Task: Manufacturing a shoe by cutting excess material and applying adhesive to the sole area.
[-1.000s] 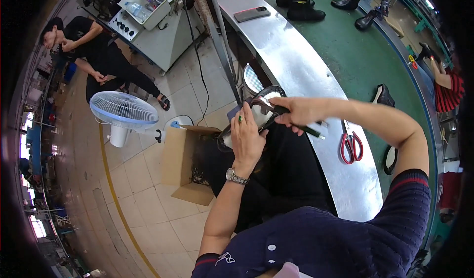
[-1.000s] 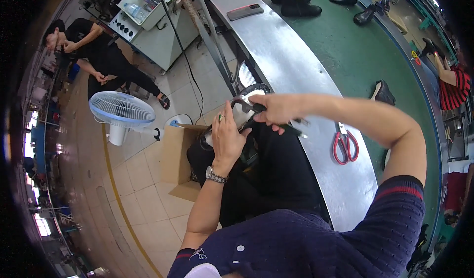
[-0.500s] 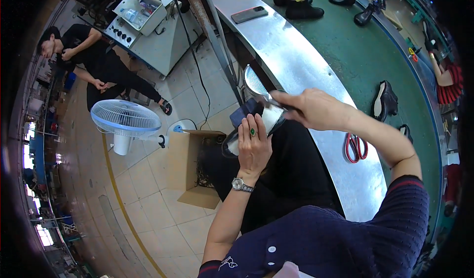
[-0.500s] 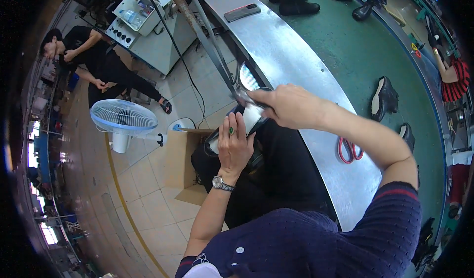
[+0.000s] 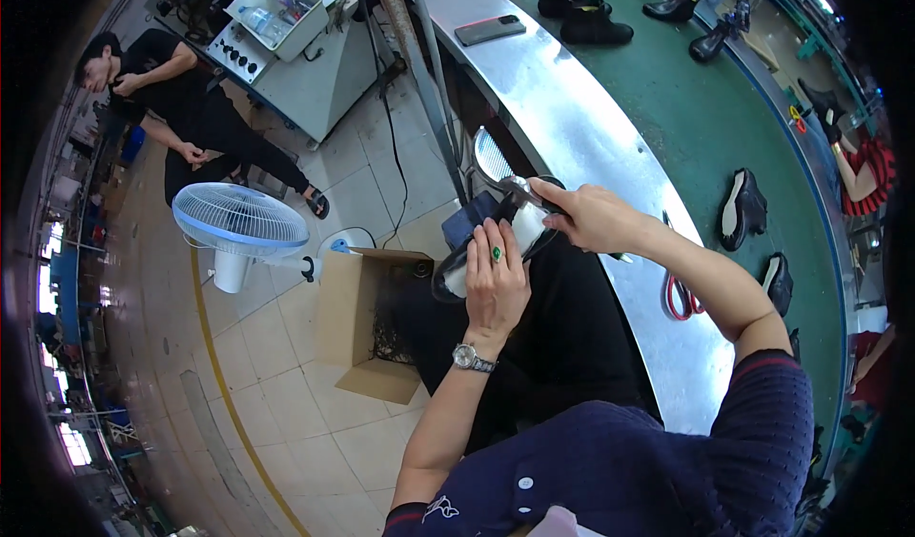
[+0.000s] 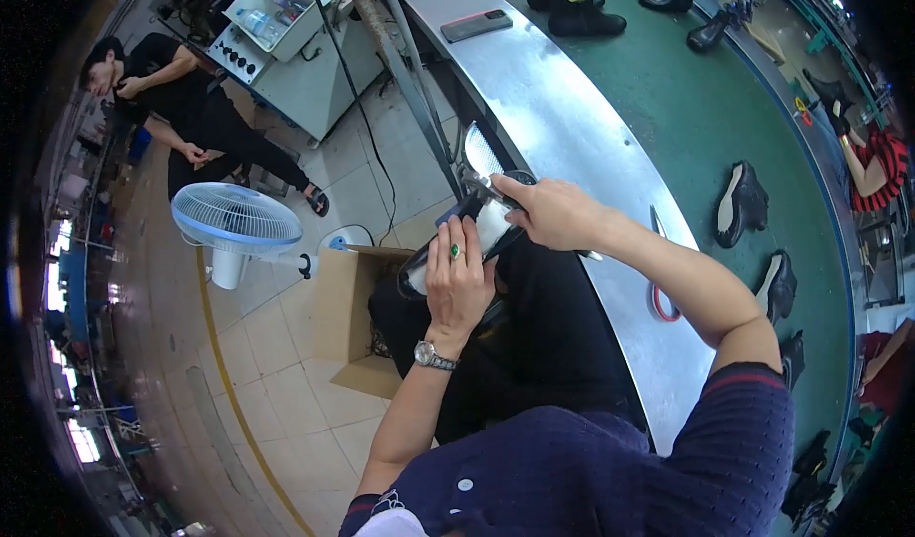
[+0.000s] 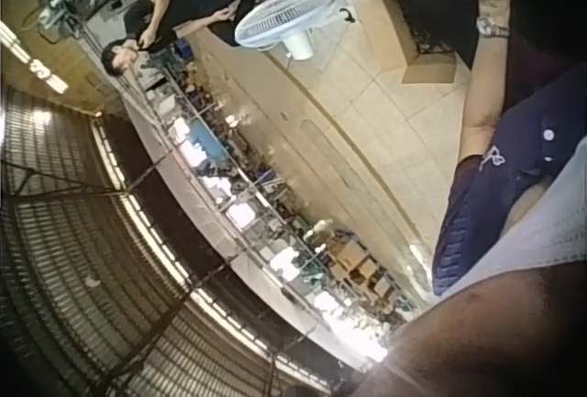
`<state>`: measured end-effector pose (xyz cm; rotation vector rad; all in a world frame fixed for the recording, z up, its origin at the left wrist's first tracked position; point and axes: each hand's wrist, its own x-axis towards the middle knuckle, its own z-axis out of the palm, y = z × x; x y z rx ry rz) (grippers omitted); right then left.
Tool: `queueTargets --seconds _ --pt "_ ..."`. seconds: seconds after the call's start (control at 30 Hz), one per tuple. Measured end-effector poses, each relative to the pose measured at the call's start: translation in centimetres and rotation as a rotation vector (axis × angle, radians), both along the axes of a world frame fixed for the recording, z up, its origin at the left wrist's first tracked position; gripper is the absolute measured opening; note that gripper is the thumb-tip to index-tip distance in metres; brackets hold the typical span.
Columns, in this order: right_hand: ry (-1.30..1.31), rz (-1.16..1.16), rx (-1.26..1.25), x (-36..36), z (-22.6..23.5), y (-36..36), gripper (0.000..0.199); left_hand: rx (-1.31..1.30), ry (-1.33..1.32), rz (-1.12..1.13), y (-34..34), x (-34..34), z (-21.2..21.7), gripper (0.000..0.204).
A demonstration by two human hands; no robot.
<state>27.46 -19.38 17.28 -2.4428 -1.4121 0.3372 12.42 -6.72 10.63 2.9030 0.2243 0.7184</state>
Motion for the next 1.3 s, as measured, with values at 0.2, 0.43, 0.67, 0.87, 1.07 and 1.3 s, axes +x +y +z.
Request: queueTargets --seconds 0.2,0.43,0.67,0.87,1.07,1.3 --pt "0.234 -0.138 0.038 -1.6 0.1 0.4 0.056 0.020 0.053 -0.004 0.1 -0.6 0.0 0.064" --pt "0.288 -0.147 0.110 -2.6 1.9 1.3 0.056 -0.054 0.009 0.007 0.1 -0.7 0.0 0.057" --pt "0.084 -0.012 0.006 -3.5 3.3 1.6 0.058 -0.018 -0.078 -0.015 0.1 -0.7 -0.8 0.046" --pt "0.030 0.048 -0.201 -3.3 3.3 1.4 0.058 -0.038 -0.057 -0.022 0.0 -0.6 -0.8 0.047" --pt "0.030 -0.036 -0.072 -4.4 0.2 1.4 0.061 -0.245 -0.045 0.008 0.0 -0.5 0.8 0.057" --pt "0.024 0.003 -0.109 -3.8 1.0 1.4 0.060 -0.221 0.141 0.064 1.3 -2.0 1.8 0.064"
